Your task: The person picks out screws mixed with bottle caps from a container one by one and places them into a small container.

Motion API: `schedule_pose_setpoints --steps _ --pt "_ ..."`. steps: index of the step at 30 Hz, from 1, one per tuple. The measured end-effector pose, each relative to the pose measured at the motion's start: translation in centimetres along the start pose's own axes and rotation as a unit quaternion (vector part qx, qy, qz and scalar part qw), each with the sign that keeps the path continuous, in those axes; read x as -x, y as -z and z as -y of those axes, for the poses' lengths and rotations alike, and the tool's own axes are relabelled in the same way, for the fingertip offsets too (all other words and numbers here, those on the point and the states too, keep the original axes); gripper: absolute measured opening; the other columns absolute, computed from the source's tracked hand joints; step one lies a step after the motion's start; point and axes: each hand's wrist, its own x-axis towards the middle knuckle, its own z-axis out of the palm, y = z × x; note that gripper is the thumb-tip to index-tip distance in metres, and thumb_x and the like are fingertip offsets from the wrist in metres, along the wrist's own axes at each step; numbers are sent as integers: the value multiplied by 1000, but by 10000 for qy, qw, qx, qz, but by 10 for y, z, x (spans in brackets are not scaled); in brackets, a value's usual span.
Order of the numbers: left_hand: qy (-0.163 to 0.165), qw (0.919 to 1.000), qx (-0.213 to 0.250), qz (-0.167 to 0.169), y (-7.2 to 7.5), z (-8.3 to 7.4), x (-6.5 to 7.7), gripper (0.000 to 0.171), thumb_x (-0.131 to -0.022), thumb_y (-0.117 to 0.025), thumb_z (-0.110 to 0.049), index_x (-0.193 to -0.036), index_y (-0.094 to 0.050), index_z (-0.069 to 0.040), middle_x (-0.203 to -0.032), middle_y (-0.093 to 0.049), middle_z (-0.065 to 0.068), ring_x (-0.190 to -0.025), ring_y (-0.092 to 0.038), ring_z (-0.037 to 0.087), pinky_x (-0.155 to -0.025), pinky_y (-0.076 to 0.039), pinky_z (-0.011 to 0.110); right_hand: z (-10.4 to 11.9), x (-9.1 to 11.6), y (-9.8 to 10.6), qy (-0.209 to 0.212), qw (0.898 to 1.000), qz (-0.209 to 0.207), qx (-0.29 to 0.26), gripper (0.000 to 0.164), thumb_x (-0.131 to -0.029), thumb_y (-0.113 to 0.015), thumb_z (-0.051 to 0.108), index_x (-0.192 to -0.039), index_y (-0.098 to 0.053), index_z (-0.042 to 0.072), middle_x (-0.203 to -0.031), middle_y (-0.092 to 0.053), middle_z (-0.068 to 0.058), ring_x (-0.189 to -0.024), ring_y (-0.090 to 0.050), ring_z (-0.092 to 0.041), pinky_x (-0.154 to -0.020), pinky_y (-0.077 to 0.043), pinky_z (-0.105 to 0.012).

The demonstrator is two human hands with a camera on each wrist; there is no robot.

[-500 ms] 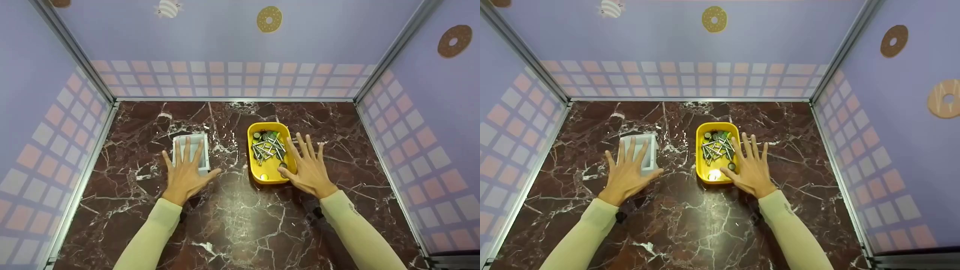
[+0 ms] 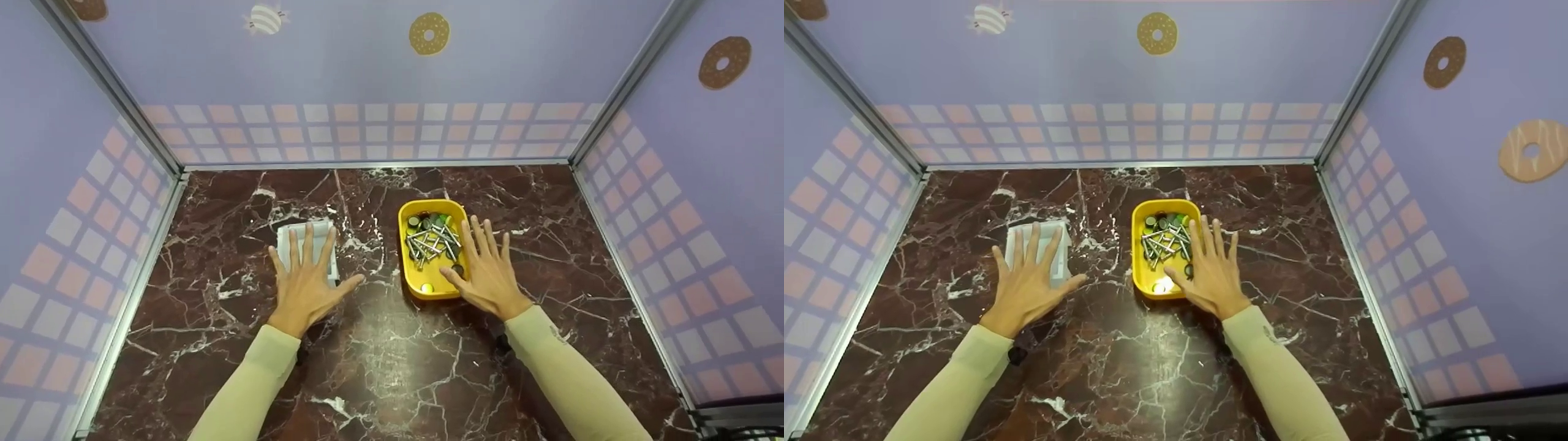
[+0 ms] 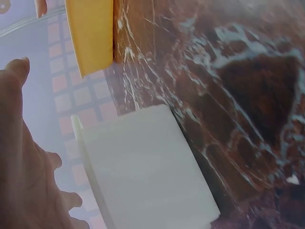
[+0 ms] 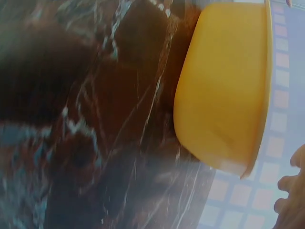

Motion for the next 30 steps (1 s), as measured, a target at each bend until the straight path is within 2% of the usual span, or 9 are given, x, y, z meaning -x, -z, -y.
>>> schedule_pose_setpoints --steps 9,12,16,22,30 --pt "-113 9999 77 -61 -2 -19 2 113 -102 -56 -90 -189 -9 -36 -198 7 14 -184 3 51 -138 9 88 1 -5 -14 -103 9996 255 54 111 -111 -54 74 -187 -11 7 -198 -3 -15 -185 -5 -42 -145 -4 -80" --pt "-215 9997 122 -34 -4 -28 -2 112 -102 -56 -90 -189 -8 -37 -197 7 15 -184 2 51 -138 10 87 -2 -4 -16 -137 9994 320 56 111 -111 -53 74 -187 -10 5 -197 -4 -16 -185 -3 -41 -145 -2 -78" --pt "-354 9993 117 0 -6 -40 -7 111 -103 -54 -91 -189 -7 -38 -197 5 16 -184 3 50 -139 9 86 -6 -2 -18 -113 9992 375 34 111 -111 -53 72 -187 -10 4 -197 -6 -19 -185 -6 -44 -145 -1 -77" --pt "-458 9989 69 18 -11 -52 -8 109 -104 -52 -90 -189 -11 -36 -197 -2 16 -184 0 49 -141 4 85 -6 -3 -22 -99 9988 460 95 113 -112 -51 73 -186 -6 1 -197 -4 -22 -184 -11 -48 -145 -9 -79" --pt "-586 9981 -125 166 -17 -70 -15 108 -105 -48 -91 -189 -13 -34 -197 -2 15 -184 1 47 -142 0 83 -9 -8 -19 -296 9977 592 -121 118 -111 -50 75 -184 1 -3 -195 -5 -27 -183 -11 -48 -146 -5 -77"
